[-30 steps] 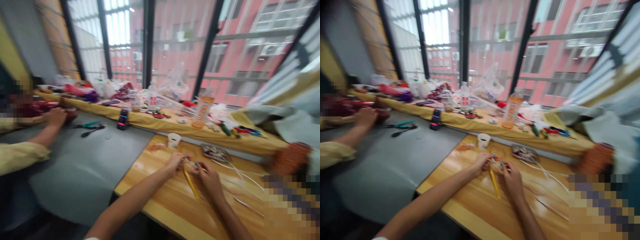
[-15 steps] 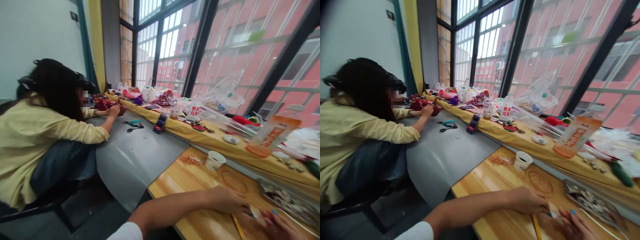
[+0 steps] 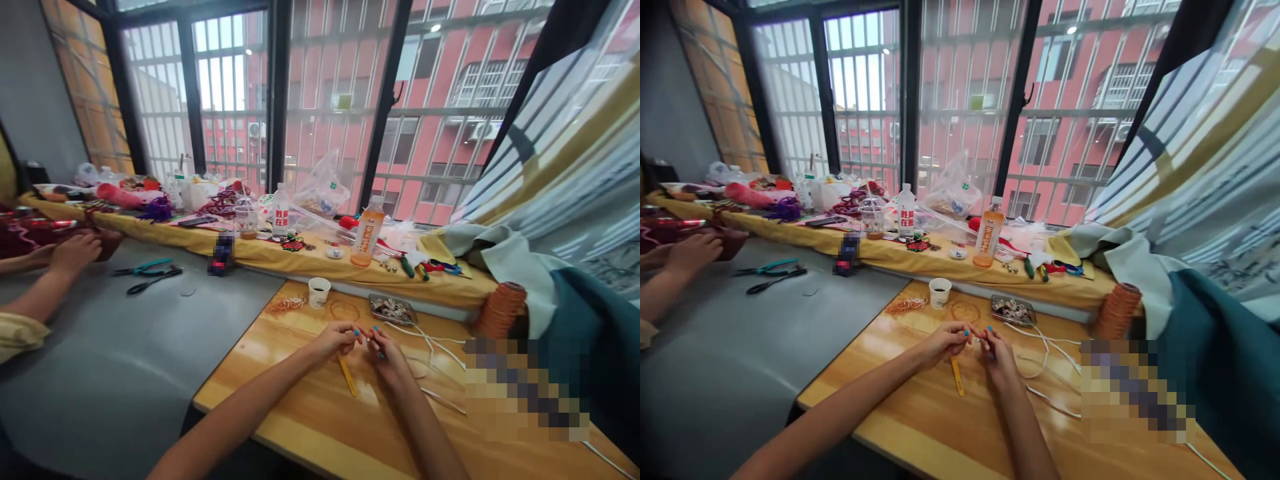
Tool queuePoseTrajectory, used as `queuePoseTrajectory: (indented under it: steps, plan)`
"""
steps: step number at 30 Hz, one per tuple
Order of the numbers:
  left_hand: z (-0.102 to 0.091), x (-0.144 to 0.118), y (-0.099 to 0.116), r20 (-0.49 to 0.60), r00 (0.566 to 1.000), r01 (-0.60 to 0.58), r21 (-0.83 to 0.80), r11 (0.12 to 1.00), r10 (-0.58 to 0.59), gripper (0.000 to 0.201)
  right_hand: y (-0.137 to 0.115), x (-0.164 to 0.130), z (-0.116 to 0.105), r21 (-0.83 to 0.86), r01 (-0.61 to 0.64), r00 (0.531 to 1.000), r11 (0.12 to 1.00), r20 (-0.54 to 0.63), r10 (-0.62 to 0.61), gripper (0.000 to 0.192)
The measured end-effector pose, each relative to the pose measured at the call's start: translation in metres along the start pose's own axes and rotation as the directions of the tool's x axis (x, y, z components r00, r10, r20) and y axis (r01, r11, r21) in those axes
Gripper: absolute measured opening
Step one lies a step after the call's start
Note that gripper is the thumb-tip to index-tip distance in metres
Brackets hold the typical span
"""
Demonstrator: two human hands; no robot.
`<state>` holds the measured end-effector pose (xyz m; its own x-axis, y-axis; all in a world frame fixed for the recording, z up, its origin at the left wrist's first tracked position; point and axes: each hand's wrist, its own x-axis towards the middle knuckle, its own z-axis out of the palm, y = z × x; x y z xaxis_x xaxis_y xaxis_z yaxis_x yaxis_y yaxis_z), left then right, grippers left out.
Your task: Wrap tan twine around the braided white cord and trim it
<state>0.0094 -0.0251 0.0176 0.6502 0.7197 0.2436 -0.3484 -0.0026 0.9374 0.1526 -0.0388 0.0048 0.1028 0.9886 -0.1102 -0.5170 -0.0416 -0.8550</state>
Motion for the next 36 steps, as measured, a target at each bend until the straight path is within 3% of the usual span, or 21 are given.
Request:
queuePoseTrajectory:
  steps: [4, 9, 12, 17, 24, 30, 33, 36]
  plan:
    - [-0.001, 0.001, -0.005, -0.012, 0.997, 0.066, -0.235, 0.97, -0.071, 0.024, -0.001, 0.002, -0.004, 0.053, -0.029, 1.0, 0.998, -0.006, 0.029, 0.011]
    - [-0.004, 0.001, -0.002, 0.028, 0.998, 0.067, -0.348, 0.935, -0.061, 0.021, -0.005, 0.002, -0.004, 0.1, -0.066, 0.997, 0.993, 0.048, 0.061, 0.011]
    - [-0.003, -0.001, 0.0, 0.11, 0.992, 0.101, -0.324, 0.941, -0.069, 0.018, -0.005, -0.001, -0.001, 0.081, -0.077, 0.991, 0.994, 0.112, 0.068, 0.014]
    - [-0.001, -0.002, -0.003, 0.209, 0.956, 0.244, -0.184, 0.952, -0.204, 0.015, 0.0, -0.004, 0.0, -0.001, -0.065, 0.993, 0.998, 0.101, 0.065, 0.024]
    - [0.0, -0.001, -0.009, 0.181, 0.957, 0.252, -0.129, 0.959, -0.227, 0.015, 0.001, -0.002, -0.006, -0.086, 0.051, 0.999, 0.995, 0.001, -0.052, 0.023]
    - [0.006, -0.005, -0.003, 0.184, 0.955, 0.265, -0.184, 0.946, -0.232, 0.018, -0.006, -0.011, 0.006, -0.159, 0.127, 0.987, 0.979, -0.078, -0.141, 0.029]
    - [0.005, -0.008, -0.002, 0.145, 0.963, 0.253, -0.194, 0.948, -0.227, 0.019, -0.01, -0.014, 0.01, -0.162, 0.186, 0.98, 0.969, -0.037, -0.194, 0.03]
    - [0.004, -0.009, -0.002, 0.034, 0.981, 0.192, -0.18, 0.965, -0.189, 0.022, -0.011, -0.015, 0.012, -0.077, 0.269, 0.963, 0.96, 0.015, -0.269, 0.028]
